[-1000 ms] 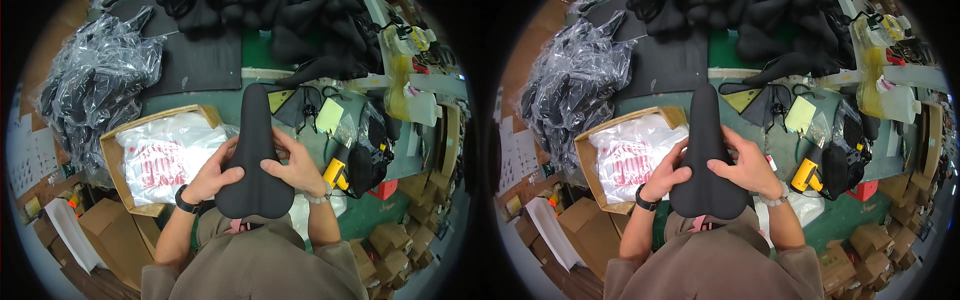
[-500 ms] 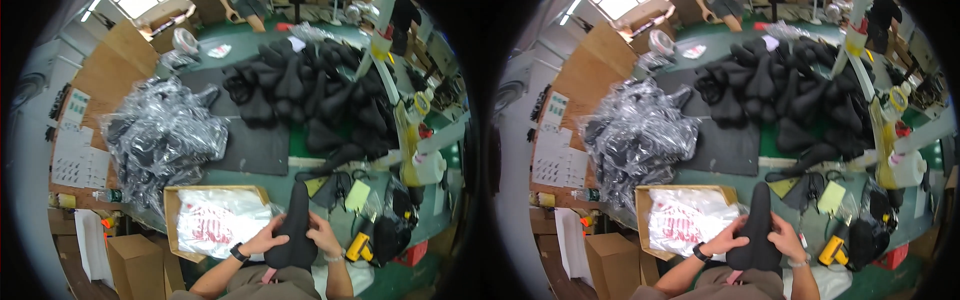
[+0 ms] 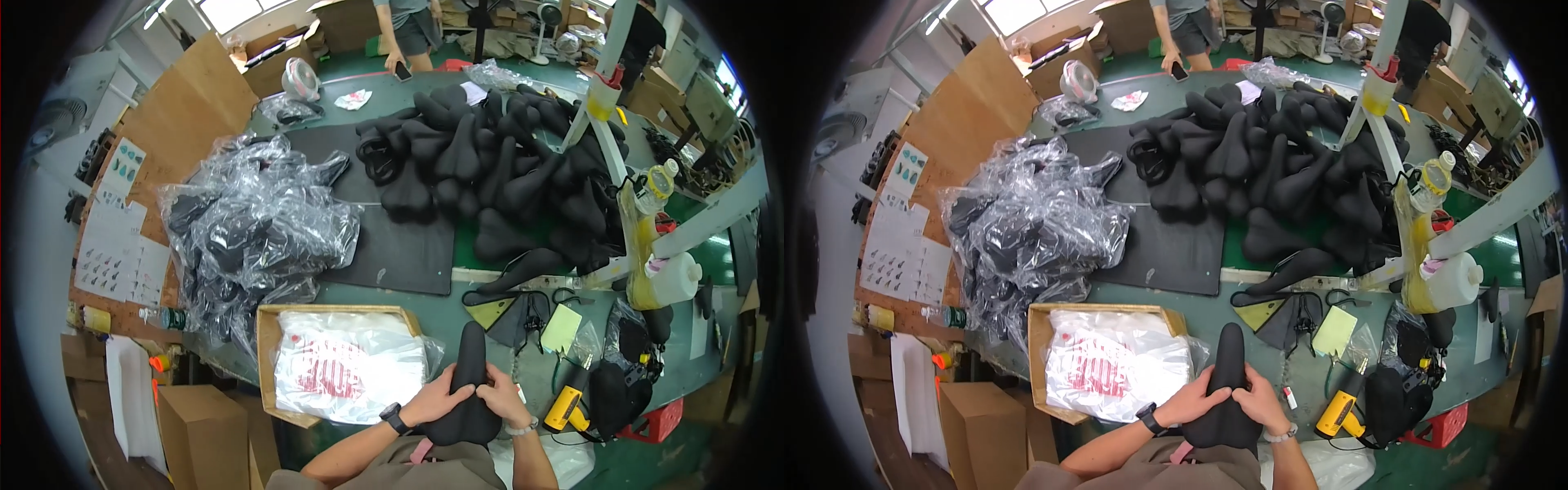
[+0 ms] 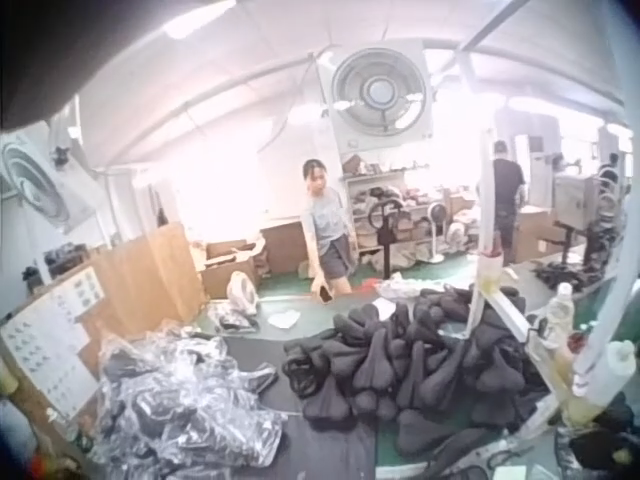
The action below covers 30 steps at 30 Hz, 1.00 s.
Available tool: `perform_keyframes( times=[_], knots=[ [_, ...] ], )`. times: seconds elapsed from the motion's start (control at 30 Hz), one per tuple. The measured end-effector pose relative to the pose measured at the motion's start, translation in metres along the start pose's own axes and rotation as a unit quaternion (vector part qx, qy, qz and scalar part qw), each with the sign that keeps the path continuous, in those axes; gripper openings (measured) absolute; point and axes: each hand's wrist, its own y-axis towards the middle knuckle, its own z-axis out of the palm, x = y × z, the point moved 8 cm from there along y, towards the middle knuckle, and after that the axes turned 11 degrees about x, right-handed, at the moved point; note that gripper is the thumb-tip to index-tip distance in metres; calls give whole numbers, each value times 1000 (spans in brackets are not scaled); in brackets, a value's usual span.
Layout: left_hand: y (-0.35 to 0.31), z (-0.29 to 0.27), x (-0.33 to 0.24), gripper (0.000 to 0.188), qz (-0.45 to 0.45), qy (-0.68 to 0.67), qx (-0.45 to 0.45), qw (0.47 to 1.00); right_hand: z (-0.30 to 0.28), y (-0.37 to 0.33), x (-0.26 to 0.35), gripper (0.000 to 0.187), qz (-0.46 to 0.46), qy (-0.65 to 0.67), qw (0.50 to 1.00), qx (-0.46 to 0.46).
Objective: Packing bicycle saddles into plastic bags and then placing them into a cardboard box for shipping.
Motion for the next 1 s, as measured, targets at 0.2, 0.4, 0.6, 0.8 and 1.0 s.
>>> perform_keyframes(
  times=[0.2,0.4,0.6,0.8,1.0],
  knots=[
    [0,3,-1,77,26,1,-29,999,1,-19,-19,73,28,56,998,-28],
    [7,-13,11,79,54,-52,-62,995,-11,-11,-9,71,-22,82,996,-30],
    [17,-22,-14,68,101,-211,-23,972,-15,-6,24,63,-26,65,996,-54],
    [12,-21,-20,69,84,-224,-31,971,-16,-1,26,57,-46,41,995,-73],
    [12,-22,-22,70,62,-199,-50,977,-20,3,27,52,-15,32,996,-86]
  ],
)
